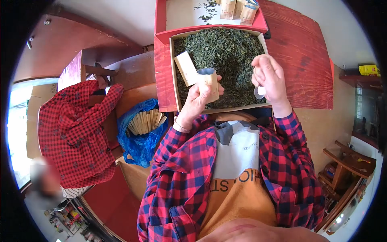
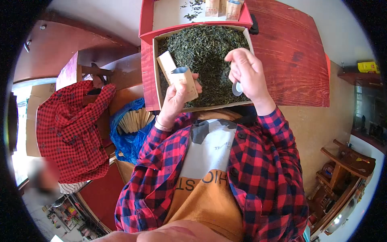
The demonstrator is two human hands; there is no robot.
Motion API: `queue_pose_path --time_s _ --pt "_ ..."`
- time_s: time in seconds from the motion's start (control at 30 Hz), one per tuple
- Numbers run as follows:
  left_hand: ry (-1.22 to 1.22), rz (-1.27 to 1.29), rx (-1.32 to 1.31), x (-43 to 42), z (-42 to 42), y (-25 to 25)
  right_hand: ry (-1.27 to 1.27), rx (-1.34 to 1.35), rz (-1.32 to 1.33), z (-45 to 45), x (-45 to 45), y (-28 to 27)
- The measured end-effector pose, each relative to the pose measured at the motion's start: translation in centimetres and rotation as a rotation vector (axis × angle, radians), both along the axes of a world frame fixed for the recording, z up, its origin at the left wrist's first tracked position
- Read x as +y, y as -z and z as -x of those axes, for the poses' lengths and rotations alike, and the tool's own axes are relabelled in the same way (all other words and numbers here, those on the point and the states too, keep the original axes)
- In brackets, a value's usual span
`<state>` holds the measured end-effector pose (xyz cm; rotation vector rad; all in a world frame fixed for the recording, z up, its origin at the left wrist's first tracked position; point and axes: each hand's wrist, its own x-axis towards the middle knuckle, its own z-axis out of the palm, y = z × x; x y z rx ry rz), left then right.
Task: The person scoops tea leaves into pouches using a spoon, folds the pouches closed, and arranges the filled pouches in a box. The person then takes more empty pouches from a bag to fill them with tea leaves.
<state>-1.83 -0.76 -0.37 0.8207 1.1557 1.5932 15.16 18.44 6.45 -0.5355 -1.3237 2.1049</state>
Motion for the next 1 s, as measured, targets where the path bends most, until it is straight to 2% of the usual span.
queue_pose_path --time_s 0.07,0.1,0.17,0.2,0.33,0.4,0.43,0.5,0.53,0.57,0.63,0.7,0.73,0.8,0.83,0.87,0.93,1.0 --pt "0.034 0.014 -0.006 -0.1 0.1 -0.5 -0.203 -0.179 -0.162 -0.4 0.1 -0.3" --pt "0.067 0.029 -0.015 -0.2 0.2 -0.7 -0.139 -0.256 -0.393 0.1 -0.6 -0.3" --pt "0.092 0.023 -0.009 -0.1 0.1 -0.7 -0.130 -0.219 -0.650 0.8 -1.2 0.1" --pt "0.116 0.016 -0.002 -0.2 0.1 -0.7 -0.214 -0.251 -0.574 0.7 -1.3 -0.5" --pt "0.169 0.020 -0.029 -0.6 0.1 -0.7 -0.395 -0.350 -0.620 1.3 -1.6 -1.6" --pt "0.200 0.054 -0.011 -0.6 0.0 0.0 -0.430 -0.249 -0.666 1.7 -1.9 -0.7" --pt "0.212 0.021 -0.038 -0.7 0.1 -0.3 -0.495 -0.309 -0.686 1.7 -1.9 -1.9" --pt "0.259 -0.002 -0.040 -0.5 0.2 -0.1 -0.527 -0.256 -0.796 1.9 -1.6 -0.9" --pt "0.255 -0.018 -0.058 -0.4 0.1 -0.2 -0.494 -0.265 -0.841 1.8 -1.4 -0.9" --pt "0.169 -0.024 0.017 -0.2 -0.1 -0.3 -0.481 -0.271 -0.857 1.7 -1.0 -1.0" --pt "-0.040 -0.060 0.203 0.2 -0.2 0.0 -0.293 -0.220 -0.952 1.6 -0.2 -1.6" --pt "-0.129 0.093 0.309 -0.9 0.5 -0.3 -0.166 -0.326 -0.924 0.9 1.9 -3.0" --pt "-0.216 0.049 0.217 -0.9 0.1 -0.7 -0.102 -0.373 -0.870 0.6 3.1 -3.4" --pt "-0.308 0.101 0.256 -2.0 0.2 -1.7 0.091 -0.354 -0.986 0.3 5.9 -4.9" --pt "-0.370 0.105 0.376 -2.5 0.3 -1.3 0.155 -0.368 -0.996 0.3 7.6 -5.0" --pt "-0.374 0.097 0.374 -3.0 0.6 -0.8 0.219 -0.382 -1.005 0.3 9.2 -5.2" --pt "-0.442 0.121 0.665 -3.6 0.8 -0.3 0.299 -0.493 -1.030 0.8 12.0 -6.0" --pt "-0.465 0.113 0.730 -3.3 0.1 -0.9 0.321 -0.470 -1.115 2.1 14.7 -5.8"
